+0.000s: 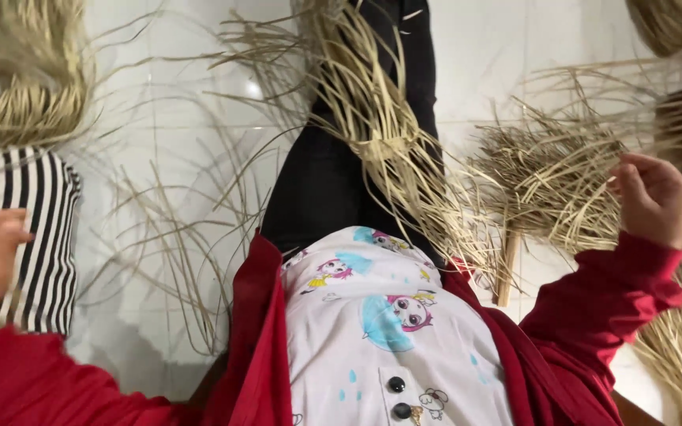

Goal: The person is weaving long, thin strips of dried plant material into a bundle, sitting on the floor and using their hands to thread and pull the strips.

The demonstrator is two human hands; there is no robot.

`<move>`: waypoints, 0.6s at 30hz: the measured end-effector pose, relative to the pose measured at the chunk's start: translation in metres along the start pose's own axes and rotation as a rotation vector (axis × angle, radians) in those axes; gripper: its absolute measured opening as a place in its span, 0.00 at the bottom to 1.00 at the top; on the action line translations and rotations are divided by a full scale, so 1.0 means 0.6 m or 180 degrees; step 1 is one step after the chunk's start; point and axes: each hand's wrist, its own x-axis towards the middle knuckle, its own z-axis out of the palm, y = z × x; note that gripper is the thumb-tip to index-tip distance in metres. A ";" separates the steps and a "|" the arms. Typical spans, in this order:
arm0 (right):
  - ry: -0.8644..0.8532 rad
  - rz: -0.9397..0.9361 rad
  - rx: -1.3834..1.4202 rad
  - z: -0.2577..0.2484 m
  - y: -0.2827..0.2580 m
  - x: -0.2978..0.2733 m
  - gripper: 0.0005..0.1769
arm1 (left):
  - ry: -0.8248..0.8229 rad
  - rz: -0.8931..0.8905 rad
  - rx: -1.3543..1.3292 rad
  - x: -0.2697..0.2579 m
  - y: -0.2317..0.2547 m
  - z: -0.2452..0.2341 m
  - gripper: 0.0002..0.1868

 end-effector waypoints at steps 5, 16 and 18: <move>0.0351 -0.0200 -0.0694 0.052 0.092 0.054 0.07 | -0.0265 -0.1071 0.0568 0.034 -0.034 0.248 0.09; -0.0360 0.0428 -0.2122 0.307 0.220 0.185 0.11 | 0.0034 -0.1319 0.0633 0.000 0.105 0.547 0.38; -0.0536 0.0484 -0.2687 0.334 0.211 0.196 0.10 | 0.0021 -0.1083 0.0461 -0.004 0.135 0.542 0.34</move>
